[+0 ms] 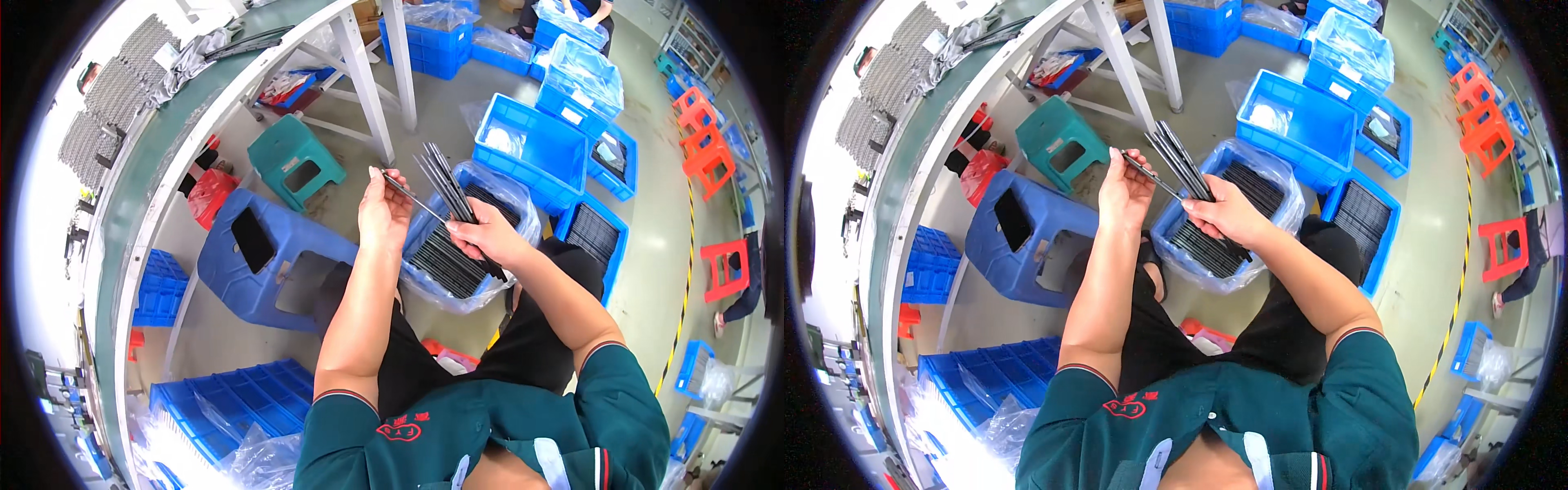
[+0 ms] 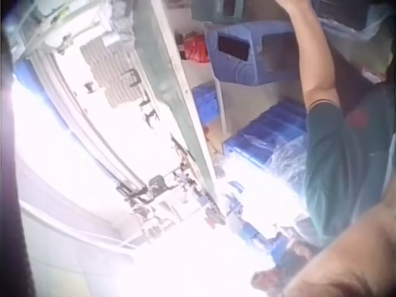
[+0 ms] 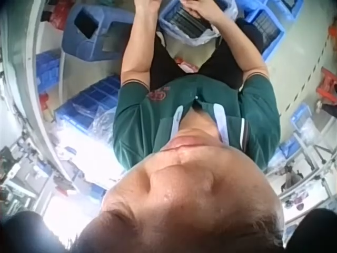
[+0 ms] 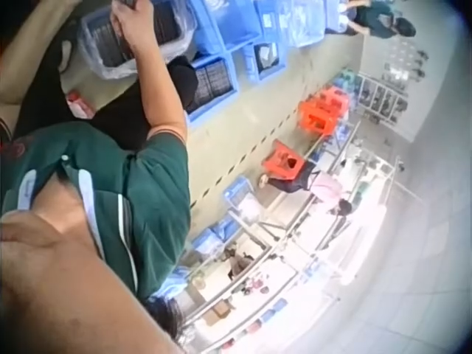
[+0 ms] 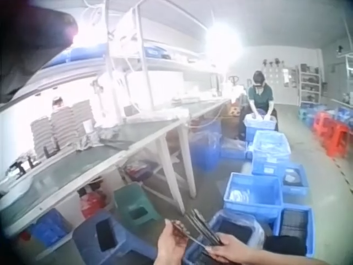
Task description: Sorting and arranging thin metal rods into a specialized storage tray.
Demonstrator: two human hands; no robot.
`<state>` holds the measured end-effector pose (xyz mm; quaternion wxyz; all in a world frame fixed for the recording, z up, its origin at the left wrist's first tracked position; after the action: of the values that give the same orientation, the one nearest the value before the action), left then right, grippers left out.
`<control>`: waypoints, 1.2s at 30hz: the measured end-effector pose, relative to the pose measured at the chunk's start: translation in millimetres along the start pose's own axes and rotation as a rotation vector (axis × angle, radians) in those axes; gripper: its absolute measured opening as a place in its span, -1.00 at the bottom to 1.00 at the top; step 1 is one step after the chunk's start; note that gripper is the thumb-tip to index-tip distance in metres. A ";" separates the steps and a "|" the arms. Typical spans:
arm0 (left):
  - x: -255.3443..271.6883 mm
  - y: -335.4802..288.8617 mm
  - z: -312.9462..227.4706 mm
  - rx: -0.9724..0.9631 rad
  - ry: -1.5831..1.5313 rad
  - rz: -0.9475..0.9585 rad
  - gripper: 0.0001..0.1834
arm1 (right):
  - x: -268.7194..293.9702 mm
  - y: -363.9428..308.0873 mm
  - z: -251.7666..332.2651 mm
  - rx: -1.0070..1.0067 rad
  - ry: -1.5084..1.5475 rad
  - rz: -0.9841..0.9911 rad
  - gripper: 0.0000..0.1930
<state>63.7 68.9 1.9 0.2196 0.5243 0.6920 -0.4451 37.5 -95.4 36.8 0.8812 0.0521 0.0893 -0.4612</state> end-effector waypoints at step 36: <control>-48.2 -49.7 103.3 0.433 0.878 0.467 -0.68 | 145.0 28.8 37.0 0.329 0.309 -0.771 -0.74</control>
<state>18.1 -46.8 5.8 -0.1100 0.8340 0.4763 -0.2559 146.2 -202.0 43.4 0.6013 0.2229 0.1582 -0.7508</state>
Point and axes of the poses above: each hand's wrist, its own y-axis towards the middle knuckle, its own x-axis out of the back of the hand, z = x × y, the point moved 6 cm from there along y, towards the middle knuckle, and after that the axes turned 11 degrees about x, right-handed, at the moved point
